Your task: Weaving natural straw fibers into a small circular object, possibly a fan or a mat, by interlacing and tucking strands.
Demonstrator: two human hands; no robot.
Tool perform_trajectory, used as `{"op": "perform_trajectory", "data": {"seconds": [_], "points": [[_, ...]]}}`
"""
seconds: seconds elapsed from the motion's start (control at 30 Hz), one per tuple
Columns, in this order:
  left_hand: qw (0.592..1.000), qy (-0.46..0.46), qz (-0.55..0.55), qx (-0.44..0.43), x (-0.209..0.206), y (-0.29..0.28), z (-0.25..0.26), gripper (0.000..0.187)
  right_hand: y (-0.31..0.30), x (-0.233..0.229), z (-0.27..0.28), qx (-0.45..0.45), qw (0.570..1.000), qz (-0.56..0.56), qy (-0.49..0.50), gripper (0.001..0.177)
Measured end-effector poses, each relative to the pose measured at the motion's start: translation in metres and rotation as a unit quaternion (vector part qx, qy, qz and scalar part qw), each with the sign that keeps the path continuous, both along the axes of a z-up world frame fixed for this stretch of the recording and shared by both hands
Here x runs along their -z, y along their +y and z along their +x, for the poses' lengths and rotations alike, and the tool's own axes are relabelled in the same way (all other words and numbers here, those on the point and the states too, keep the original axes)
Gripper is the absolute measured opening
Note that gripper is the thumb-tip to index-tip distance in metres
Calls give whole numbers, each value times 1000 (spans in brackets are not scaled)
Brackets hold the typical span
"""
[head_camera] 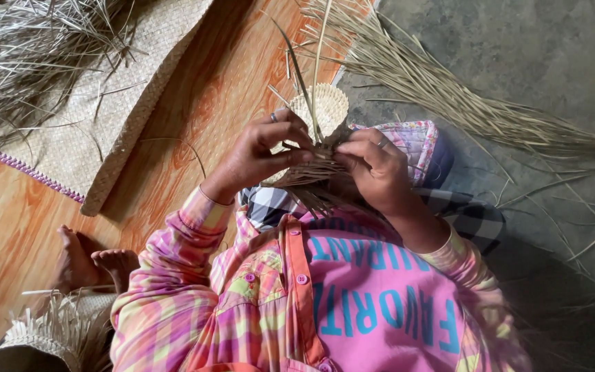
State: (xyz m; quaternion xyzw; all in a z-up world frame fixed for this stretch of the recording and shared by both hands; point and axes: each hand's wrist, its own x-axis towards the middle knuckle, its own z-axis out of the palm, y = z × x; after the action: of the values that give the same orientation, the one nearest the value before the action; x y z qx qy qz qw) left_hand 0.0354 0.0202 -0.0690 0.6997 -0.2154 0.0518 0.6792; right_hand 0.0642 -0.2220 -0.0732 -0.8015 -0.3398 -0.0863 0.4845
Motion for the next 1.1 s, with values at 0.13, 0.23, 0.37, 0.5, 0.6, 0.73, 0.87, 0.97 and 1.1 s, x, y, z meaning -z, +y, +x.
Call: {"op": "perform_trajectory", "data": {"seconds": [0.13, 0.23, 0.37, 0.5, 0.6, 0.73, 0.87, 0.97, 1.1], "points": [[999, -23, 6, -29, 14, -7, -5, 8, -2, 5, 1, -15, 999, 29, 22, 8], [995, -66, 38, -68, 9, -12, -4, 6, -2, 0, 3, -4, 1000, 25, 8, 7], [991, -95, 11, -89, 11, -17, 5, 5, -2, 6, 12, 8, 1000, 6, -3, 9], [990, -104, 6, -95, 20, -21, 8, 3, -7, 11, 15, 11, 1000, -9, 7, 13], [992, -84, -14, -96, 20, -18, 8, 7, -17, 15, 19, 14, 999, -8, 35, 13], [990, -108, -21, -90, 26, -25, 10, 4, -15, 20, 17, 19, 1000, -4, 20, 8], [990, -111, -8, -85, 26, -23, 10, 7, -13, 14, 17, 14, 1000, -3, 27, 9], [989, -112, 15, -96, 15, -21, 7, 8, -12, 12, 16, 7, 1000, -5, 28, 10], [974, -114, 116, -155, -15, -20, -3, 7, -12, 3, 14, 12, 999, -10, 38, 11]]}}
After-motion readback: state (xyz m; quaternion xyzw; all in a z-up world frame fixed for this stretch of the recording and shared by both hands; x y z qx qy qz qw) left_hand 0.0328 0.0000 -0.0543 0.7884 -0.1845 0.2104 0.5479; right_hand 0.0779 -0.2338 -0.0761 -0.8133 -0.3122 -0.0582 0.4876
